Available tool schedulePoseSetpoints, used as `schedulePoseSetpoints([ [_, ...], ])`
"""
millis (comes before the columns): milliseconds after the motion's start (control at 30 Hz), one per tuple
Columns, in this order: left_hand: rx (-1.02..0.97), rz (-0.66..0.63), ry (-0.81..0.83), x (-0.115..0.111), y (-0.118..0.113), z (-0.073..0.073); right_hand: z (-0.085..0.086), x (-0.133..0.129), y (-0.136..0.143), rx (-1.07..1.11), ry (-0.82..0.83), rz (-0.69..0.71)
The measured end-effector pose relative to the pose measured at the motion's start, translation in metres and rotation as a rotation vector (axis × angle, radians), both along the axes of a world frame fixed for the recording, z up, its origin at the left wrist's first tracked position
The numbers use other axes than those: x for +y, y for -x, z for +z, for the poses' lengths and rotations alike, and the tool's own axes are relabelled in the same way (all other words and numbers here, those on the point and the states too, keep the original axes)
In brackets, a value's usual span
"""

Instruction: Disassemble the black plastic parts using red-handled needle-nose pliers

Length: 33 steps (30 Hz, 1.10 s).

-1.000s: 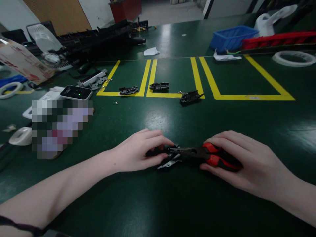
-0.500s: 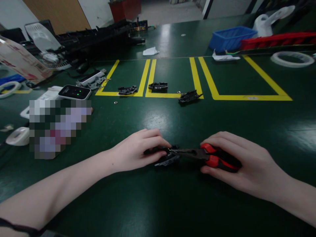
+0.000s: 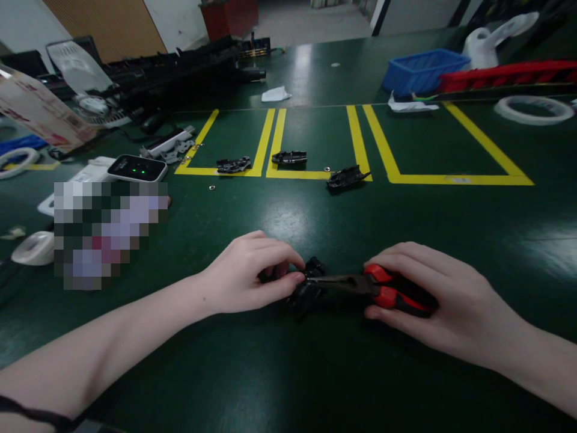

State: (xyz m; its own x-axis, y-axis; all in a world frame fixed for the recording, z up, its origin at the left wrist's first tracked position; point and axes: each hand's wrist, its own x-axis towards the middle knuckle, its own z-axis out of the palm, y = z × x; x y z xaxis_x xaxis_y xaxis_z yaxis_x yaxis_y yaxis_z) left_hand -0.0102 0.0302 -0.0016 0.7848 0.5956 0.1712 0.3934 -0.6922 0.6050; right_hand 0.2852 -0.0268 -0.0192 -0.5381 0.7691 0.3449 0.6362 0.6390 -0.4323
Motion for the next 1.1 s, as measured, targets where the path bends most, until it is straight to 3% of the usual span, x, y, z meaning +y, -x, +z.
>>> schedulePoseSetpoints([
  [167, -0.067, 0.024, -0.034, 0.0006, 0.0015, -0.0003, 0.0009, -0.0001, 0.0004, -0.010, -0.010, 0.006],
  [400, 0.036, -0.231, -0.099, 0.0021, 0.0006, 0.0011, 0.0016, -0.0002, 0.0012, -0.005, -0.029, 0.017],
  [500, 0.088, -0.278, -0.111, 0.0023, 0.0003, -0.0003, 0.0016, -0.0008, 0.0009, 0.002, -0.032, 0.009],
  [1100, 0.125, -0.175, -0.253, -0.0003, -0.0019, -0.0058, 0.0047, -0.0002, 0.0008, 0.003, -0.006, 0.014],
])
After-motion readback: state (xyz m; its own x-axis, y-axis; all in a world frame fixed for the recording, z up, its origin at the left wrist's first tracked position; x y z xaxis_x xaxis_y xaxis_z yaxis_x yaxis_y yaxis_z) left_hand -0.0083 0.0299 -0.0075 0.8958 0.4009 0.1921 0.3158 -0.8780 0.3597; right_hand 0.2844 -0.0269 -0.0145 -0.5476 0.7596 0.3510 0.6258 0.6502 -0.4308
